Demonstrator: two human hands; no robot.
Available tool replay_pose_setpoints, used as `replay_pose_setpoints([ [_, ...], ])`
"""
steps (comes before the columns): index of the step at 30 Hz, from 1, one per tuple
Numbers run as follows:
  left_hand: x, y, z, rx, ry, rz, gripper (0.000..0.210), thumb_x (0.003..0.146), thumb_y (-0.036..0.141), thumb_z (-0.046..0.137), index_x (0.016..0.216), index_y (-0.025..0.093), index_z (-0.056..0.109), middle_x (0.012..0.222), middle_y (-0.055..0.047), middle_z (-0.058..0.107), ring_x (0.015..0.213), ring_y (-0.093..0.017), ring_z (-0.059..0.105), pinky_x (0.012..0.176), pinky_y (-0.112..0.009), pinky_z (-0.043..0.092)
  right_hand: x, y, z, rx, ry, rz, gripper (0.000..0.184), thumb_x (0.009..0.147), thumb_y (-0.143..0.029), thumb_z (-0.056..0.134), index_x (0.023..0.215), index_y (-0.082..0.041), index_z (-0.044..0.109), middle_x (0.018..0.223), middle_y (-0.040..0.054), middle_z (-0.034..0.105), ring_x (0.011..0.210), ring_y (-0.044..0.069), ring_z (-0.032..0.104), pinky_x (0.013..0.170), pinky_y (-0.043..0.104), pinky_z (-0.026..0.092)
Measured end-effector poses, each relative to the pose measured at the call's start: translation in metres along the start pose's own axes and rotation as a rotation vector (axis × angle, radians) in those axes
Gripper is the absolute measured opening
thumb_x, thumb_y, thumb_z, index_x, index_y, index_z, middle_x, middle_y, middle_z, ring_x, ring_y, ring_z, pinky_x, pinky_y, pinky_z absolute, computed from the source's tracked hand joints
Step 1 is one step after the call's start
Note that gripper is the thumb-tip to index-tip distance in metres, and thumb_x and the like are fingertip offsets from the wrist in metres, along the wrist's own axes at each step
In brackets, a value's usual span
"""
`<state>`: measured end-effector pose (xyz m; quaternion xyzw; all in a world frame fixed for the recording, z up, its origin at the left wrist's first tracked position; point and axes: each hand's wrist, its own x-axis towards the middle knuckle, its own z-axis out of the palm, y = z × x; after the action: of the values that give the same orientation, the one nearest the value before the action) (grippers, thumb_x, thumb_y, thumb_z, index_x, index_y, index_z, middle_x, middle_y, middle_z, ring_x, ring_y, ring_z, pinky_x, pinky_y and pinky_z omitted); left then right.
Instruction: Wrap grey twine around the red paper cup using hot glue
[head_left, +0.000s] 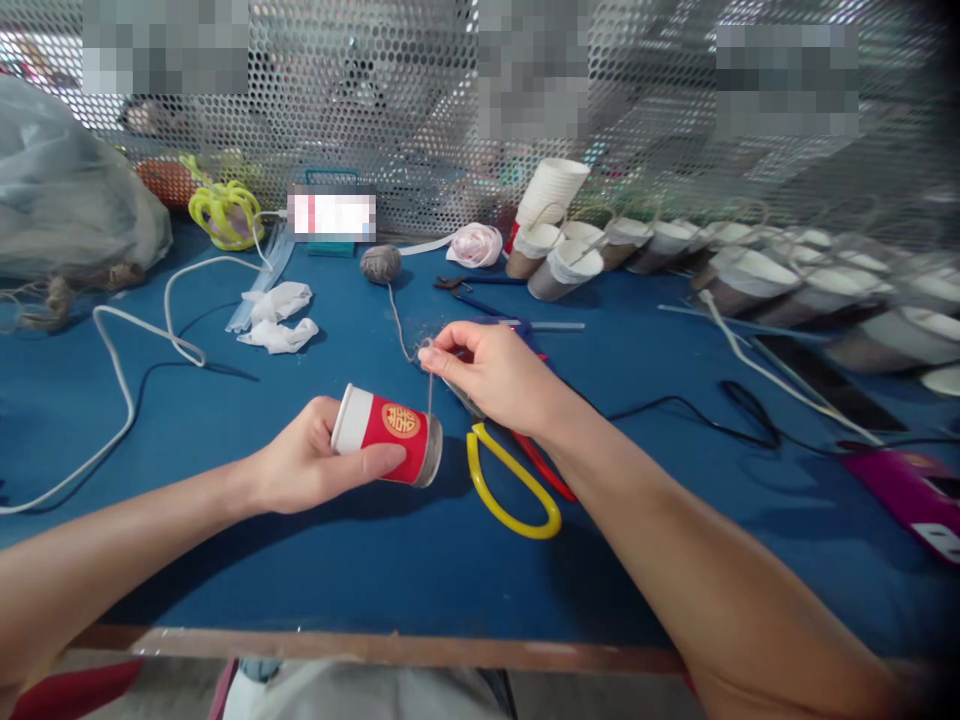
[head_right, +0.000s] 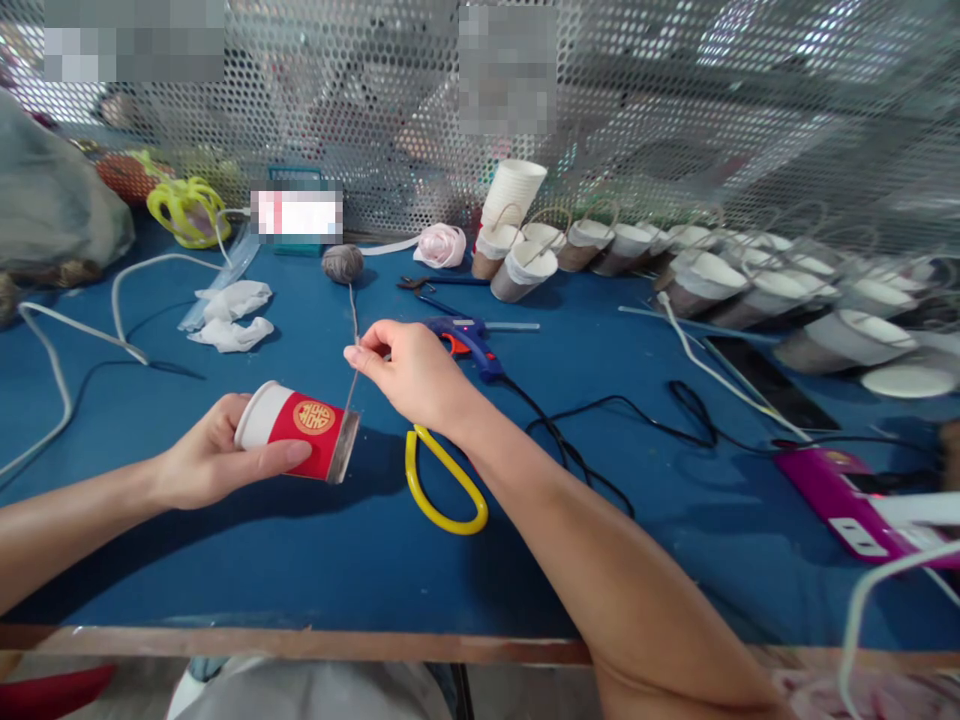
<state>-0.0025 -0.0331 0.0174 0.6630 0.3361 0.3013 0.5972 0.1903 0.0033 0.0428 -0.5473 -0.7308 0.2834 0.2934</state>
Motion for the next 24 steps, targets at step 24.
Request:
replay_pose_setpoints([
  [24, -0.0007, -0.0013, -0.0059, 0.391, 0.029, 0.504, 0.028, 0.075, 0.013, 0.058, 0.051, 0.017, 0.044, 0.043, 0.004, 0.044, 0.042, -0.007, 0.036, 0.044, -0.02, 0.033, -0.0038, -0.003, 0.0078, 0.083, -0.224, 0.076, 0.02, 0.077, -0.032, 0.054, 0.064, -0.017, 0.053, 0.059, -0.0025, 0.051, 0.055, 0.01, 0.042, 0.053, 0.025, 0.032],
])
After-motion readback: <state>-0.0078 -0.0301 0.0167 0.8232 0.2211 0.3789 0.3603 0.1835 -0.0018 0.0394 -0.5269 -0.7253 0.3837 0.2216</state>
